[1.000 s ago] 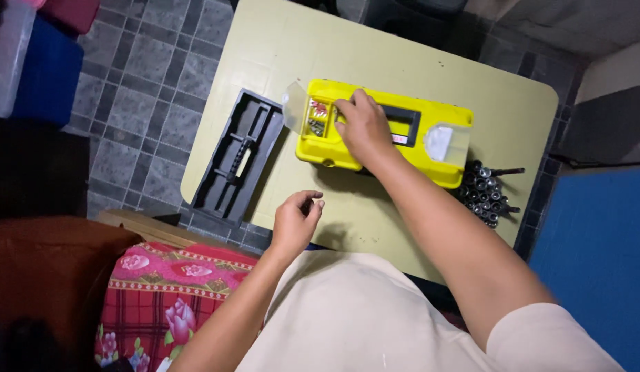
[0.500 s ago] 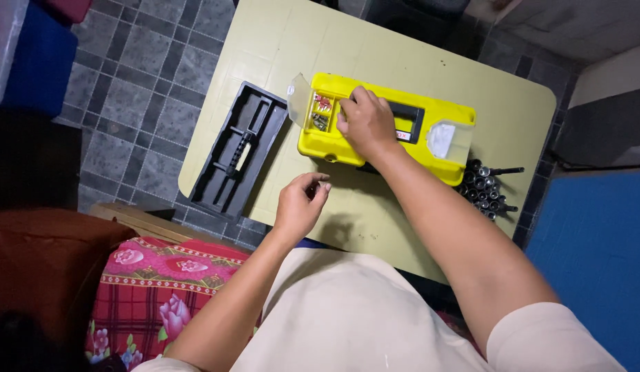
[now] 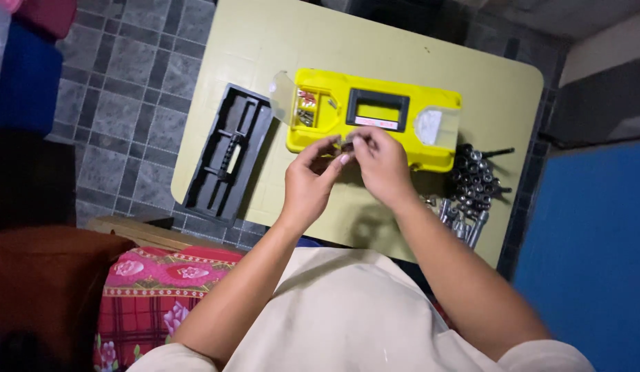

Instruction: Organizing and inspecting tools inside and around a yellow toolbox.

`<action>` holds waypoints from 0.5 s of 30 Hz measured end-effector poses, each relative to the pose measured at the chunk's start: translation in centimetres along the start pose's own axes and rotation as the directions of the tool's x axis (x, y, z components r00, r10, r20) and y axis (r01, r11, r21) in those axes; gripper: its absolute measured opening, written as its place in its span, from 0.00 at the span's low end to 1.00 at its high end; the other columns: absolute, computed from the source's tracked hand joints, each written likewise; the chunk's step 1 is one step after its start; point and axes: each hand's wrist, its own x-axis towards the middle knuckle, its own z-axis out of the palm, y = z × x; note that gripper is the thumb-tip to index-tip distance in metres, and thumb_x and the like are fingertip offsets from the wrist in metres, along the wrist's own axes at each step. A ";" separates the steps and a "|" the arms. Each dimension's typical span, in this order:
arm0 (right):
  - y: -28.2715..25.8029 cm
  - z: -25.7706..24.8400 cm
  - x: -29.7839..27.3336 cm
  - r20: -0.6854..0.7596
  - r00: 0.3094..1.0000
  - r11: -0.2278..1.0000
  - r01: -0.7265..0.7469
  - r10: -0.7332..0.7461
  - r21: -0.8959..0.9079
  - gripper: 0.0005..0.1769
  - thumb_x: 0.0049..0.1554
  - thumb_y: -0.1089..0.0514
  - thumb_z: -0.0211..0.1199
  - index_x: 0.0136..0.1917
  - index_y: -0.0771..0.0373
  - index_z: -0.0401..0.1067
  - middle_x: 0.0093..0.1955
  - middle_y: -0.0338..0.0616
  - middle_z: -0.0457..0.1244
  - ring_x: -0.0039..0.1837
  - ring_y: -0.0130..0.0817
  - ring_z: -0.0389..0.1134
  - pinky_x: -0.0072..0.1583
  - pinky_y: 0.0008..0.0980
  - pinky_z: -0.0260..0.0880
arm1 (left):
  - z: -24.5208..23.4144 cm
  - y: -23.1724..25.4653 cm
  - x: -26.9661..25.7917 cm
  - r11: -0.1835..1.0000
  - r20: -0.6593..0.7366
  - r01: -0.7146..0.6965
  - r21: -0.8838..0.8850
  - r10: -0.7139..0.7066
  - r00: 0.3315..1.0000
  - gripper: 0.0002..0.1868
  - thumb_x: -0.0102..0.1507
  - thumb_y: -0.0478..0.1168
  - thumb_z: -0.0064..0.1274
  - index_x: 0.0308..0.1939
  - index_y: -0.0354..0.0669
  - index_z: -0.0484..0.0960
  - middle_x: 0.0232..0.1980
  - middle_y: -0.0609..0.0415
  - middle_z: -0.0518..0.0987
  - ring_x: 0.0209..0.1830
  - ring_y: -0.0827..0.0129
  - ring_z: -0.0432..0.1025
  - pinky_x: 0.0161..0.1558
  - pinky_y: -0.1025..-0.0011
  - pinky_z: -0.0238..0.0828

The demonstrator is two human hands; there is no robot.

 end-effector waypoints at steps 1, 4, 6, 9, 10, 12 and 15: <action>0.0 -0.7 -1.1 -0.012 1.000 1.000 -0.005 0.005 0.001 0.07 0.66 0.62 0.58 0.54 0.67 0.74 0.46 0.44 0.68 0.46 0.24 0.68 0.50 0.28 0.71 | 0.3 0.1 -0.5 1.000 0.013 0.004 0.002 -0.004 1.000 0.20 0.63 0.35 0.60 0.59 0.37 0.78 0.46 0.57 0.82 0.38 0.81 0.74 0.41 0.78 0.73; -0.3 -3.1 -4.1 0.070 0.973 0.863 -0.226 0.218 0.451 0.08 0.64 0.64 0.55 0.55 0.66 0.72 0.46 0.41 0.68 0.45 0.27 0.71 0.50 0.28 0.73 | 1.3 0.9 -2.0 0.999 0.089 -0.045 -0.011 0.046 0.995 0.12 0.65 0.34 0.60 0.52 0.33 0.83 0.47 0.54 0.84 0.43 0.78 0.79 0.47 0.77 0.79; -1.0 -4.7 -6.1 0.149 0.974 0.856 -0.221 0.170 0.467 0.08 0.63 0.67 0.57 0.55 0.68 0.72 0.47 0.43 0.69 0.48 0.29 0.72 0.54 0.30 0.76 | 1.8 2.3 -3.0 0.965 0.169 -0.116 0.235 0.077 0.983 0.10 0.65 0.33 0.61 0.50 0.35 0.85 0.44 0.52 0.84 0.39 0.75 0.79 0.42 0.76 0.77; -0.6 -6.3 -8.7 0.169 0.977 0.887 -0.194 0.134 0.418 0.07 0.61 0.68 0.62 0.54 0.70 0.72 0.48 0.44 0.67 0.48 0.29 0.72 0.53 0.31 0.75 | 2.6 3.2 -4.4 0.922 0.297 -0.233 0.310 0.139 0.945 0.10 0.63 0.33 0.62 0.48 0.37 0.85 0.43 0.52 0.84 0.38 0.74 0.79 0.40 0.75 0.78; 0.5 -6.7 -9.4 0.148 0.978 0.886 -0.196 0.146 0.420 0.07 0.61 0.68 0.62 0.54 0.70 0.72 0.48 0.44 0.67 0.48 0.29 0.72 0.53 0.31 0.75 | 2.8 3.0 -4.6 0.924 0.318 -0.231 0.305 0.130 0.939 0.10 0.63 0.33 0.62 0.48 0.37 0.85 0.43 0.52 0.84 0.38 0.74 0.79 0.40 0.75 0.78; 2.7 -7.5 -11.0 0.116 0.966 0.830 -0.259 0.232 0.494 0.05 0.63 0.67 0.61 0.53 0.69 0.72 0.47 0.45 0.68 0.47 0.31 0.72 0.53 0.32 0.76 | 3.3 2.7 -5.1 0.905 0.381 -0.225 0.360 0.078 0.921 0.10 0.61 0.33 0.61 0.45 0.37 0.84 0.43 0.51 0.83 0.37 0.73 0.79 0.34 0.75 0.76; 6.1 -10.3 -12.4 -0.060 0.878 0.714 -0.344 0.474 0.609 0.06 0.60 0.67 0.61 0.51 0.66 0.73 0.43 0.46 0.69 0.44 0.32 0.72 0.48 0.33 0.76 | 4.4 -1.2 -4.8 0.886 0.374 -0.112 0.449 -0.073 0.925 0.08 0.62 0.36 0.61 0.44 0.38 0.86 0.38 0.51 0.83 0.32 0.71 0.78 0.36 0.74 0.77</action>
